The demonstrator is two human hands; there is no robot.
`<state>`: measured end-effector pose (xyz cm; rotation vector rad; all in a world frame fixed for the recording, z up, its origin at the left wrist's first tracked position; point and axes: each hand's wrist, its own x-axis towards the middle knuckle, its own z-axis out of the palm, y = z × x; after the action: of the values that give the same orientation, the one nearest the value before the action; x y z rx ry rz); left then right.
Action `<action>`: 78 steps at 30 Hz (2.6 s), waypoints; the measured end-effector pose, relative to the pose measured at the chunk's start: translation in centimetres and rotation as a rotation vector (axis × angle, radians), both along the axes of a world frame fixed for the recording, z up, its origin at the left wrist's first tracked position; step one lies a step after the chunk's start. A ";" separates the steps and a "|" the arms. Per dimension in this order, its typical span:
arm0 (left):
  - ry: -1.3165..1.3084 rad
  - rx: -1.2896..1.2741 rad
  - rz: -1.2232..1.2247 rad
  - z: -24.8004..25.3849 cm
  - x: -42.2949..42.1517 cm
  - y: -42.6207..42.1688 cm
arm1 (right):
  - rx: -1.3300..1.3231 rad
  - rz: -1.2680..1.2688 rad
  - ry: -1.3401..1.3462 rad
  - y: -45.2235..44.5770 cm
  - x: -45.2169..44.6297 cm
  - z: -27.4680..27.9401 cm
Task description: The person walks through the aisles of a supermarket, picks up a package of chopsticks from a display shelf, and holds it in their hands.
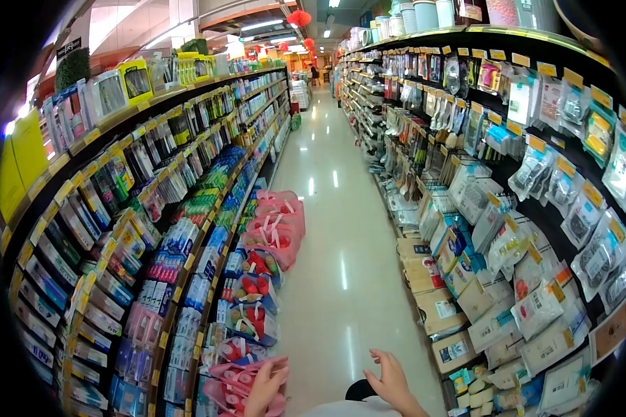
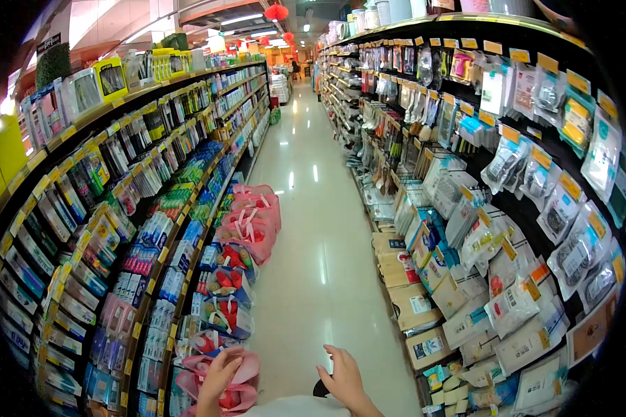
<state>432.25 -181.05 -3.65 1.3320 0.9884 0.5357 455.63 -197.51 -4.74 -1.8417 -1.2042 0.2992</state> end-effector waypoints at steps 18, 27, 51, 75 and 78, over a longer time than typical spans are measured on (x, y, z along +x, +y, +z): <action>-0.085 0.284 -0.052 -1.5 27.1 14.4 | 0.018 -0.035 -0.130 16.0 28.6 1.9; -0.053 0.265 -0.271 -2.4 36.9 23.2 | -0.001 0.011 -0.058 24.1 34.9 0.1; 0.010 0.372 -0.194 -1.9 50.1 63.9 | -0.113 -0.226 -0.067 62.6 53.3 -1.5; -0.181 0.132 -0.071 -2.3 85.4 84.8 | -0.128 -0.268 -0.110 81.7 86.2 0.1; -0.142 0.141 -0.160 -2.9 89.3 87.8 | -0.182 -0.356 -0.033 81.9 88.0 -1.5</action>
<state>521.54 -93.29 -6.51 1.4631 0.7312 0.5771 543.66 -115.56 -6.23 -2.1847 -0.8704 0.1825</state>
